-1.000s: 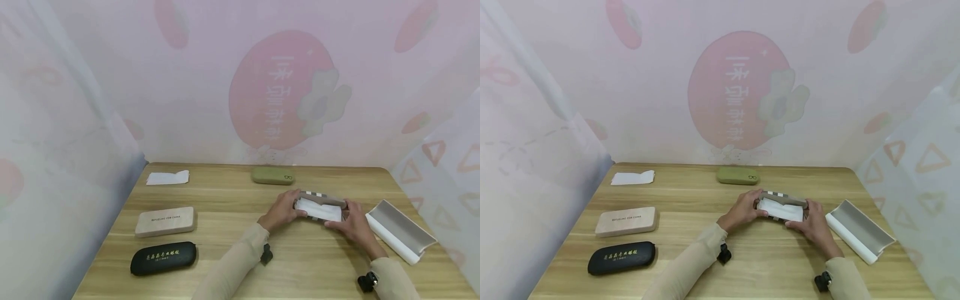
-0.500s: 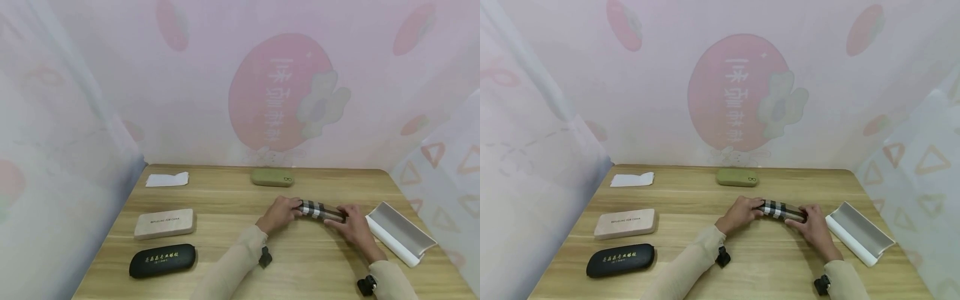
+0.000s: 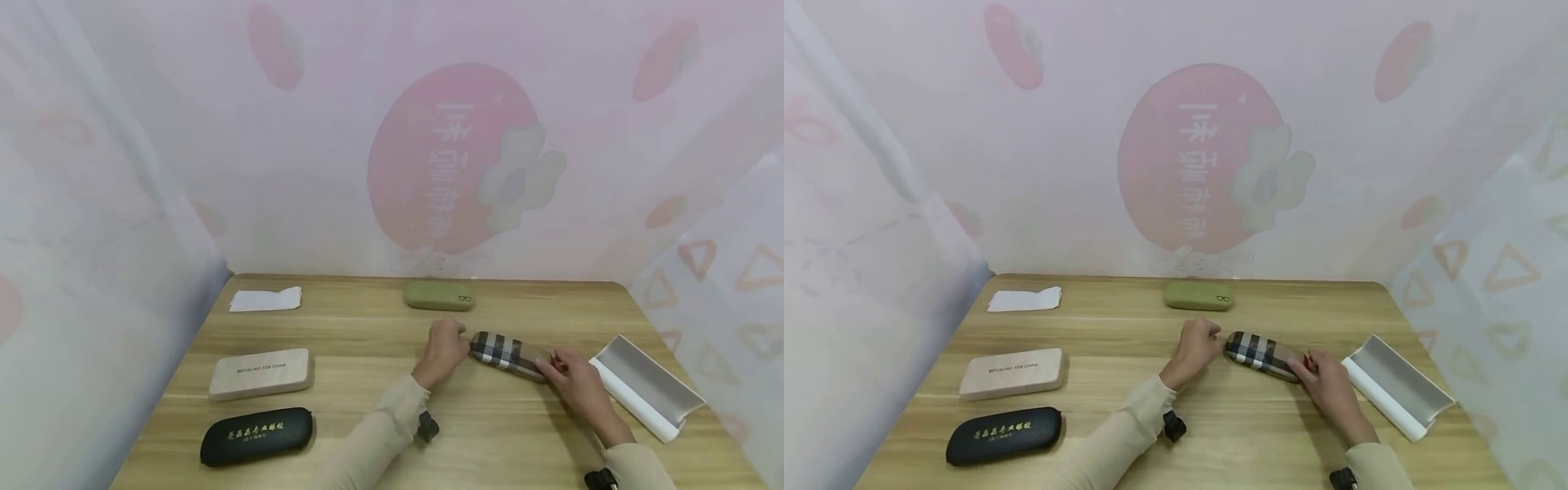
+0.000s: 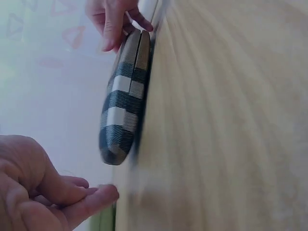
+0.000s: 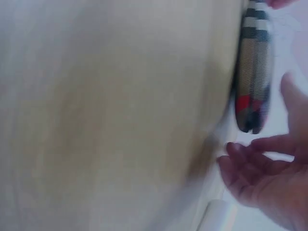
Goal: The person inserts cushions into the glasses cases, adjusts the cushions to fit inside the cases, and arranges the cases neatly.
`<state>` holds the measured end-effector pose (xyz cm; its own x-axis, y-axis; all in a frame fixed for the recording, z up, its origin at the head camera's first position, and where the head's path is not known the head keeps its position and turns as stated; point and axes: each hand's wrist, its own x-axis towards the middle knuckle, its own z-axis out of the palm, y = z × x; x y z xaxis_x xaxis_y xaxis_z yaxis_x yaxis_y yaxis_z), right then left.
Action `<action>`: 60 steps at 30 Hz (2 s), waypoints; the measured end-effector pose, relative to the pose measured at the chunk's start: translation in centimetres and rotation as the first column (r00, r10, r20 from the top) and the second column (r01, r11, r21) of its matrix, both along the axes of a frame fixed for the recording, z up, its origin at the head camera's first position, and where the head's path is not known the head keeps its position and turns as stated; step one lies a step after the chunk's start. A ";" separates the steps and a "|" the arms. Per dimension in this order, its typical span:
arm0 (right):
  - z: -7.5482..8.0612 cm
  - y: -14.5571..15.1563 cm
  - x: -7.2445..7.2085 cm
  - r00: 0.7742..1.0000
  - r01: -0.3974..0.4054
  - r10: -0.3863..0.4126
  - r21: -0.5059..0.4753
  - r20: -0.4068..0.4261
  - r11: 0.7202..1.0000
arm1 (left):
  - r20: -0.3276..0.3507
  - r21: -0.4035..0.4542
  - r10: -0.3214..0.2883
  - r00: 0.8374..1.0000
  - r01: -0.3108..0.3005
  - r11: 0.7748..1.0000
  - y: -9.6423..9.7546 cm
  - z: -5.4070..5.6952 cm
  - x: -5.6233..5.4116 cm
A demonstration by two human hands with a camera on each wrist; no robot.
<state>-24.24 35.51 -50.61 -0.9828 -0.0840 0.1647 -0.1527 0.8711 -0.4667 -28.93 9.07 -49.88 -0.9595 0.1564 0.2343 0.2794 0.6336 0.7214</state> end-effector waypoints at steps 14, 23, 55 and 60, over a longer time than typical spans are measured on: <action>1.4 2.0 2.8 0.967 0.187 -0.172 -0.067 0.188 0.980 | 0.029 0.175 -0.082 0.996 0.075 0.982 3.6 -1.1 0.1; 1.4 0.7 2.9 0.957 0.227 -0.202 -0.107 0.207 0.968 | 0.076 0.190 -0.101 0.992 0.085 0.978 3.4 -1.0 0.9; 1.7 0.5 -1.6 0.941 0.306 -0.273 -0.156 0.198 0.939 | 0.127 0.248 -0.267 0.955 0.230 0.941 4.3 -2.0 -1.4; 1.2 0.8 -1.9 0.938 0.321 -0.286 -0.176 0.196 0.931 | 0.099 0.233 -0.270 0.958 0.242 0.942 4.4 -2.1 -1.8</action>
<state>-26.11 36.27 -49.37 -0.9704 0.2407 -0.0192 0.1981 0.7480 -0.6335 -30.72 13.43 -52.03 -0.9177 0.3597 0.1684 0.3083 0.3777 0.8731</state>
